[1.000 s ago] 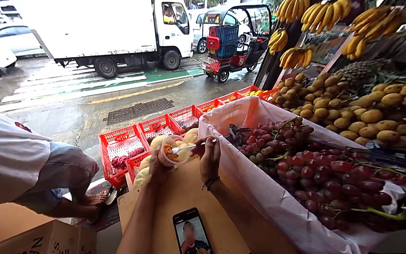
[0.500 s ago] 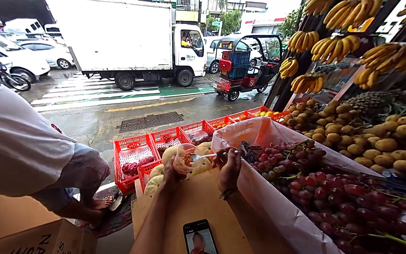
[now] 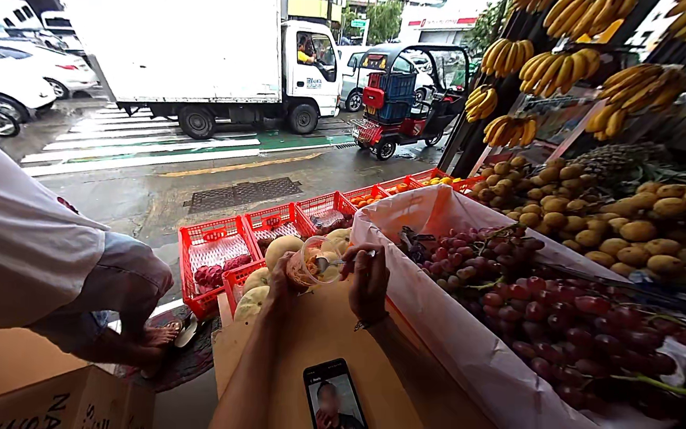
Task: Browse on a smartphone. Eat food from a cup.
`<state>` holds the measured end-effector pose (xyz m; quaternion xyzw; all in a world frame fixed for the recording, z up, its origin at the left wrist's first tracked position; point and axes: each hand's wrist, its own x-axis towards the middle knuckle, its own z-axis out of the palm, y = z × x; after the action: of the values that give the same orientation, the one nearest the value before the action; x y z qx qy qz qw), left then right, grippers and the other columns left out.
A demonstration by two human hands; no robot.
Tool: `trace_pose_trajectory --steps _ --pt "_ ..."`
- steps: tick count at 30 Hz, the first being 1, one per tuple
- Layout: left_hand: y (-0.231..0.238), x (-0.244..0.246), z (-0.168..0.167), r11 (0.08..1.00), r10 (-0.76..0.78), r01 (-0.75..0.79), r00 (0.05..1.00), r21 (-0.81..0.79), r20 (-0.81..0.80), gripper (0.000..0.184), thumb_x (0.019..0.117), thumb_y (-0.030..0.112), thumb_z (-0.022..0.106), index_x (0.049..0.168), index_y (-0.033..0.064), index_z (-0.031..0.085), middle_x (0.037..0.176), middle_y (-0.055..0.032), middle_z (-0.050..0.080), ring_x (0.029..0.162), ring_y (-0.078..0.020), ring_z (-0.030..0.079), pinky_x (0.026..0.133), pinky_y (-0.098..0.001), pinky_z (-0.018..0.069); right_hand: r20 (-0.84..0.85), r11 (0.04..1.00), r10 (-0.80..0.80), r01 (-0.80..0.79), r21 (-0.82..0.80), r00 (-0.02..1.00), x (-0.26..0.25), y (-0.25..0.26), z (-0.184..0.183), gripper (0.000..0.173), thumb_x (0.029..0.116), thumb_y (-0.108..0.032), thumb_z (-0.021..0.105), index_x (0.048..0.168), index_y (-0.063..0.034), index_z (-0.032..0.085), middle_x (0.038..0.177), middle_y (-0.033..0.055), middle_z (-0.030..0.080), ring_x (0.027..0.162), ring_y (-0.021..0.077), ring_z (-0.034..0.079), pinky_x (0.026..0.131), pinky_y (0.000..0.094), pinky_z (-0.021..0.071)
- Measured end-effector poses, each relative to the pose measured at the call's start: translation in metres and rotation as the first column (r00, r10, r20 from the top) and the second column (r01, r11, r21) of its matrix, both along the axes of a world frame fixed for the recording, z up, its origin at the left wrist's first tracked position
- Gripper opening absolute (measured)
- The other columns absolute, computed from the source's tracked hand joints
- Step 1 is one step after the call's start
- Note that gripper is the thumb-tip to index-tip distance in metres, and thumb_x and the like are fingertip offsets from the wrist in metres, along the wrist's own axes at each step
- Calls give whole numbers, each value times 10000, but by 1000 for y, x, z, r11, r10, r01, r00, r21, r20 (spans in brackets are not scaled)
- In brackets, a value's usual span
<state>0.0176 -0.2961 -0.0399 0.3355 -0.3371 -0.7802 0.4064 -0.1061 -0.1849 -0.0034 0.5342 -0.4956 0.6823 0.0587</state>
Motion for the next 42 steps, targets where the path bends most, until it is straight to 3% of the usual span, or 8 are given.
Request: trace_pose_trajectory --steps 4,12,16,19,26,33,38,42 --pt "2 1 1 1000 -8 8 1000 -2 -1 432 1103 395 283 1171 88 580 954 -144 690 754 -241 685 594 -362 568 205 1000 17 -18 6 979 0 -7 -8 311 1101 -198 242 1121 3 479 823 37 667 587 114 646 562 296 593" --pt "-1 0 -6 999 -19 19 1000 -25 21 448 1104 417 276 1173 98 583 943 -141 688 740 -235 681 575 -350 561 402 994 21 -63 92 915 2 -9 -6 290 1087 -164 253 1116 -19 502 781 42 668 603 127 654 604 298 585" --pt "-2 0 -5 1000 -22 22 1000 -18 15 464 1105 420 259 1190 95 579 977 -154 687 768 -252 685 595 -364 565 550 989 86 -136 51 831 2 -10 -1 281 1099 -149 232 1128 -17 479 845 75 660 620 142 651 630 297 587" --pt "-4 0 -4 1000 -7 7 1000 7 3 493 1102 440 250 1184 86 583 962 -165 689 729 -253 681 554 -348 546 615 988 125 -156 -4 778 1 -11 0 284 1101 -143 216 1119 -24 473 824 68 656 594 132 633 609 279 572" --pt "-3 2 -1 1000 -9 10 1000 30 -23 512 1101 459 244 1224 76 562 962 -189 685 709 -269 682 546 -348 555 708 981 183 -173 -87 682 -7 -11 4 290 1113 -159 213 1112 -47 481 785 60 648 583 121 619 592 263 555" --pt "-3 2 2 998 -28 30 999 64 -40 556 1099 484 219 1247 59 547 989 -206 677 737 -286 679 568 -363 555 737 982 184 -155 -109 650 -11 -6 19 302 1124 -158 200 1097 -48 479 765 40 652 576 108 627 589 246 561" --pt "-2 5 4 996 -56 61 996 66 -70 543 1104 467 243 1253 41 545 975 -210 683 729 -288 687 577 -372 572 743 976 211 -171 -131 635 -15 -7 28 339 1128 -186 208 1050 -63 514 758 34 657 531 102 604 501 231 527" --pt "8 11 15 978 -201 203 979 45 -46 568 1105 454 162 1156 60 568 865 -169 682 640 -236 658 505 -315 523 780 974 221 -178 -143 586 -16 -5 46 390 1132 -228 203 987 -97 540 728 11 636 502 87 560 463 218 484"
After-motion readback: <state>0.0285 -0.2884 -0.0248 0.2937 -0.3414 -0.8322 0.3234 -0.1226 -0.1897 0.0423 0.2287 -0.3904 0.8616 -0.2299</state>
